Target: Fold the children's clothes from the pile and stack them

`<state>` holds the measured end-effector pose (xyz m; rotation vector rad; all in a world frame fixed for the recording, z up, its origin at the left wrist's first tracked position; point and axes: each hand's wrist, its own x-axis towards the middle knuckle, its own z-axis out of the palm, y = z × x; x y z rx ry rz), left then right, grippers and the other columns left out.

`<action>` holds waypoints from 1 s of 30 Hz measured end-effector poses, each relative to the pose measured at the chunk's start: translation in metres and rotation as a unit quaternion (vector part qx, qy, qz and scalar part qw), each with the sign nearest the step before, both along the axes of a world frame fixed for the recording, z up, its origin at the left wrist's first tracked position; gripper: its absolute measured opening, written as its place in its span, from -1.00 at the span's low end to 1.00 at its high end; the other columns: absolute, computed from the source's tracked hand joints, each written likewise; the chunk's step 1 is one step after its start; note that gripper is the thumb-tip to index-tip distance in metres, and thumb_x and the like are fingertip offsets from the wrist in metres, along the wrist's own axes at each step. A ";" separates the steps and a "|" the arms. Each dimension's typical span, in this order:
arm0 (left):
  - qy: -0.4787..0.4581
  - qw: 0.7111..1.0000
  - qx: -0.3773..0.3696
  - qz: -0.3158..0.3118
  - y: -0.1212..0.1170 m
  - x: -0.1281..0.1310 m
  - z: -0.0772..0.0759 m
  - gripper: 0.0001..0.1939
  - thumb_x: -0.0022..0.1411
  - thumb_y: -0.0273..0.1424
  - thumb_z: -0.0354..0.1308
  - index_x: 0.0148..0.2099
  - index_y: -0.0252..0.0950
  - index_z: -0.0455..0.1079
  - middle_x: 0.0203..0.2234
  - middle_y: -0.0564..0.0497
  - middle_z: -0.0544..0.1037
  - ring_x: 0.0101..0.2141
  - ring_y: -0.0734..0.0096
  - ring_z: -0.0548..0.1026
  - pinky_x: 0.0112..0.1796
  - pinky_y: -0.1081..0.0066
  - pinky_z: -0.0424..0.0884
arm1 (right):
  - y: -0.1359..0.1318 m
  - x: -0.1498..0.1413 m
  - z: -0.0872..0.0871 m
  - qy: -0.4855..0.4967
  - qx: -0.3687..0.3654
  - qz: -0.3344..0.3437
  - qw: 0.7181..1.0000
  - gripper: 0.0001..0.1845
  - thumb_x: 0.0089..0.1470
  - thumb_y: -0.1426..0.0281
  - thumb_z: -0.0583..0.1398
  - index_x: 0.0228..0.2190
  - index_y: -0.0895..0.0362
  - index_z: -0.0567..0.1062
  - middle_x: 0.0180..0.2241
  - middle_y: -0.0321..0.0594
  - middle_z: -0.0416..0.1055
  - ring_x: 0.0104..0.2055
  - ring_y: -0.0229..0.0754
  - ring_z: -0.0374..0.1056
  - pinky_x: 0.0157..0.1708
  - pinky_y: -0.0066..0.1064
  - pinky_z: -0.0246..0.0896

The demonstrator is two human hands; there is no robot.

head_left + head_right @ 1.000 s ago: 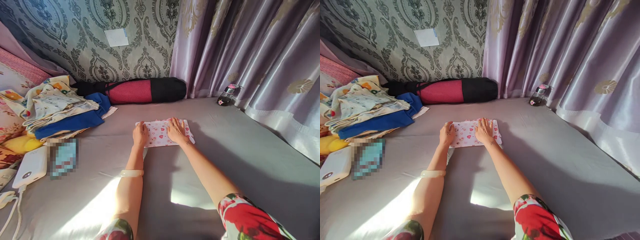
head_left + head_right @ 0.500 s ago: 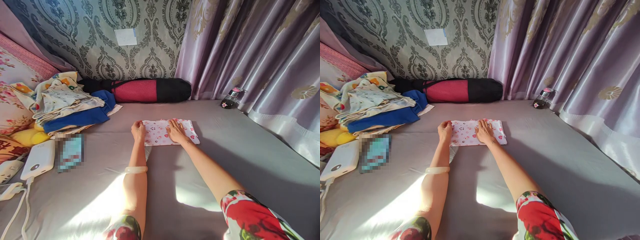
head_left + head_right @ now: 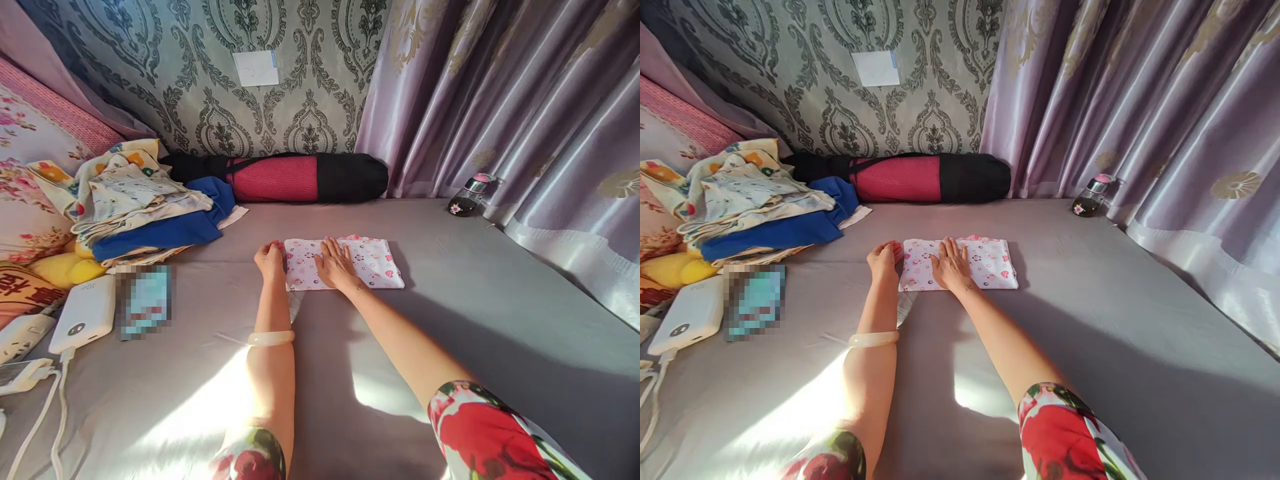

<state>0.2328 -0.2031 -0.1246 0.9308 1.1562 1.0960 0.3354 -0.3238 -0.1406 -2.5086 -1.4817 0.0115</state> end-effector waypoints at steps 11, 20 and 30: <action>-0.053 0.998 -0.021 0.025 -0.001 0.000 0.004 -0.82 -0.01 -0.56 0.02 -0.32 -0.36 0.40 -0.48 0.02 0.50 -0.42 0.45 0.51 -0.27 0.40 0.44 | 0.010 -0.016 0.015 0.017 0.016 0.015 1.000 -0.38 0.35 0.24 -0.15 0.30 0.30 0.12 0.39 0.04 -0.11 0.42 0.02 -0.25 0.34 0.05 -0.41; -0.062 0.997 -0.018 0.040 0.001 -0.003 0.004 -0.82 -0.02 -0.53 0.03 -0.31 -0.36 0.38 -0.48 0.01 0.50 -0.42 0.44 0.51 -0.32 0.43 0.41 | 0.025 -0.030 0.004 0.030 0.001 0.040 0.999 -0.38 0.35 0.23 -0.16 0.30 0.28 0.12 0.38 0.02 -0.08 0.42 0.00 -0.22 0.35 0.01 -0.42; -0.084 0.993 -0.002 0.078 0.004 -0.004 0.006 -0.83 0.00 -0.50 0.03 -0.31 -0.34 0.37 -0.49 0.03 0.49 -0.46 0.49 0.48 -0.41 0.48 0.35 | 0.037 -0.038 0.020 0.009 0.026 0.064 0.998 -0.44 0.31 0.31 -0.09 0.25 0.27 0.23 0.36 0.04 0.01 0.40 0.04 -0.16 0.34 0.06 -0.36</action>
